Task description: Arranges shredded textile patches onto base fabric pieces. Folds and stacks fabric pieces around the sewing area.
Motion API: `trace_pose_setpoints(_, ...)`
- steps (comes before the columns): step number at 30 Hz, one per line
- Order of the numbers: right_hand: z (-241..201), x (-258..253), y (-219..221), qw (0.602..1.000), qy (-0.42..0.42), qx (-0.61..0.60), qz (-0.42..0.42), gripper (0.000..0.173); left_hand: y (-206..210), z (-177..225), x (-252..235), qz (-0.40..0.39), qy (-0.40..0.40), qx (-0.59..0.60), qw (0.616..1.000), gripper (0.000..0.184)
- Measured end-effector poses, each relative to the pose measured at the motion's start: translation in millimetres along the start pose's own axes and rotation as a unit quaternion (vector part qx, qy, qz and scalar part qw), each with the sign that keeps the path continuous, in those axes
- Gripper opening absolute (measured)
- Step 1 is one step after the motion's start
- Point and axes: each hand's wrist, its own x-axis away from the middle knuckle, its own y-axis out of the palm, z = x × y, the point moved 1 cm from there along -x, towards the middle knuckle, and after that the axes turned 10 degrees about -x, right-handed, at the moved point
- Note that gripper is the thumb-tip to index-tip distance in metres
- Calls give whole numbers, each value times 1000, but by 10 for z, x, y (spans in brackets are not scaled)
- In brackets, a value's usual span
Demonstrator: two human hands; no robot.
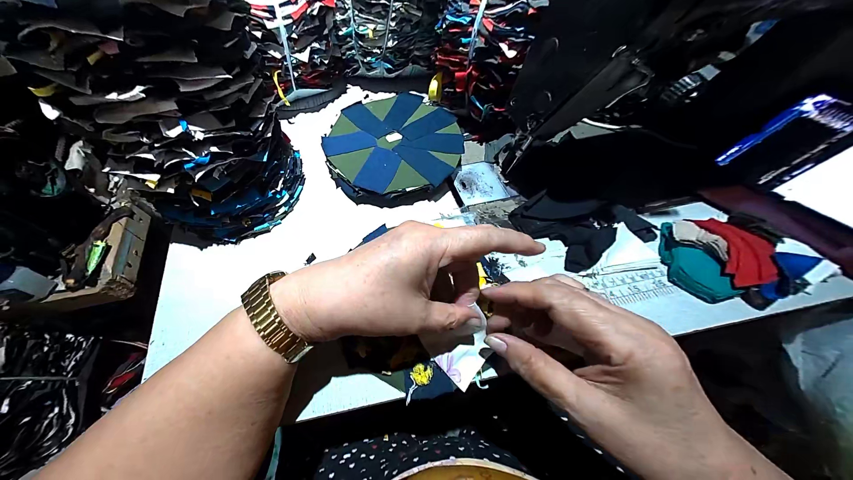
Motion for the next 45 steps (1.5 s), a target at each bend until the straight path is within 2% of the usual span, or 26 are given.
trace_pose_setpoints(4, -9, -7, 2, 1000, 14, -20, -2, 22, -13, -16, -6, -5, 7, 59, 998, 61)
trace_pose_setpoints(7, -6, -21, 12, 999, 25, -20, -6, 24, -20, -26, 3, -19, 5, 83, 996, 66)
trace_pose_setpoints(10, -19, -28, 18, 1000, 15, -19, -10, 10, -24, -6, 3, -27, 2, 91, 995, 66)
trace_pose_setpoints(12, -32, -17, 6, 999, 17, -44, -20, 8, -35, -9, 4, -22, -1, 90, 996, 66)
trace_pose_setpoints(15, -40, 17, 13, 992, 48, -113, -32, 15, -48, -27, 11, -19, -10, 80, 997, 65)
trace_pose_setpoints(17, -38, 35, 29, 992, 58, -110, -23, 20, -40, -34, 9, -19, -19, 74, 997, 65)
trace_pose_setpoints(20, -35, 48, 56, 996, 57, -71, -3, 24, -21, -59, 10, -18, -26, 48, 998, 66)
trace_pose_setpoints(25, -42, 40, 81, 999, 5, 42, 11, 23, 5, -83, -6, -11, -28, 1, 1000, 64)
trace_pose_setpoints(30, -57, 34, 68, 992, -38, 117, -28, 15, 23, -67, 14, -5, -29, -80, 996, 60)
trace_pose_setpoints(36, -105, -26, 106, 987, -92, 99, -82, 14, 87, -172, 21, 25, -40, -141, 989, 55)
trace_pose_setpoints(41, -76, -58, 145, 988, -69, 89, -105, 13, 106, -223, 29, 36, -42, -176, 983, 53)
trace_pose_setpoints(45, -110, -83, 118, 989, -42, 83, -118, 25, 113, -251, 29, 66, -23, -215, 974, 54)
